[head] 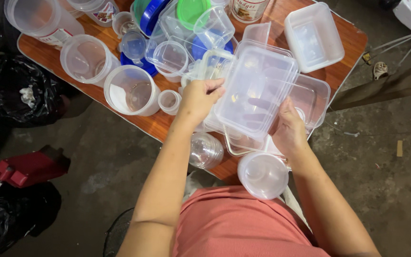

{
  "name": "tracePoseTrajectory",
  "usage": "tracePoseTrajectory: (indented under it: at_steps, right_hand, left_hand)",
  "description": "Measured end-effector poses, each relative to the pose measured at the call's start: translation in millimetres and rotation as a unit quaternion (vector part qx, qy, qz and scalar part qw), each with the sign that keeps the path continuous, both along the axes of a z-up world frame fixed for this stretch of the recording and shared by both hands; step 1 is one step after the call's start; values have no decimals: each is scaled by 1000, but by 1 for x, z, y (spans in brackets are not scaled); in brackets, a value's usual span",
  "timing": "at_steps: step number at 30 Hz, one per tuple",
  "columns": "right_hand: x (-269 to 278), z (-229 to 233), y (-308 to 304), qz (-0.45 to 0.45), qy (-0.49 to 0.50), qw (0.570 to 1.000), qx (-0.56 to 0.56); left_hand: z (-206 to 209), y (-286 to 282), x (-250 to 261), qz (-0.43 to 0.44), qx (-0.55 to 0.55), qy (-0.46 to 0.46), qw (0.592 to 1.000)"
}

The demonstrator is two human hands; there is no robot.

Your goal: The person sorts a pile of plastic containers and lids on a wooden table, separating lids from bases and stacking them by size. The person then places a small glass jar into a cabinet shelf.

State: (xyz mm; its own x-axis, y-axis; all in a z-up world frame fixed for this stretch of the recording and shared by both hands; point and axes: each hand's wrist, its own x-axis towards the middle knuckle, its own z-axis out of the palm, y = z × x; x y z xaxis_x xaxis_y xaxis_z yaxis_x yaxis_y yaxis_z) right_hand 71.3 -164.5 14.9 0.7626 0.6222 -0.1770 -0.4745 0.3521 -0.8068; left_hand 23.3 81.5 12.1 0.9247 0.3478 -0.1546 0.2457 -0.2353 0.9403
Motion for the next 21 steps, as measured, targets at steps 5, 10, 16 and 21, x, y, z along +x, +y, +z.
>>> tracePoseTrajectory:
  at_steps: [5, 10, 16, 21]
  right_hand:
    - [1, -2, 1, -16, 11, 999, -43]
    - [1, -10, 3, -21, 3, 999, -44]
    - [7, -16, 3, -45, -6, 997, -70]
    - [2, -15, 3, -46, -4, 998, -53]
  left_hand:
    - [-5, 1, -1, -2, 14, 37, 999]
    - [-16, 4, 0, 24, -24, 27, 999]
    - [-21, 7, -1, -21, -59, 69, 996]
    - [-26, -10, -3, 28, -11, 45, 999]
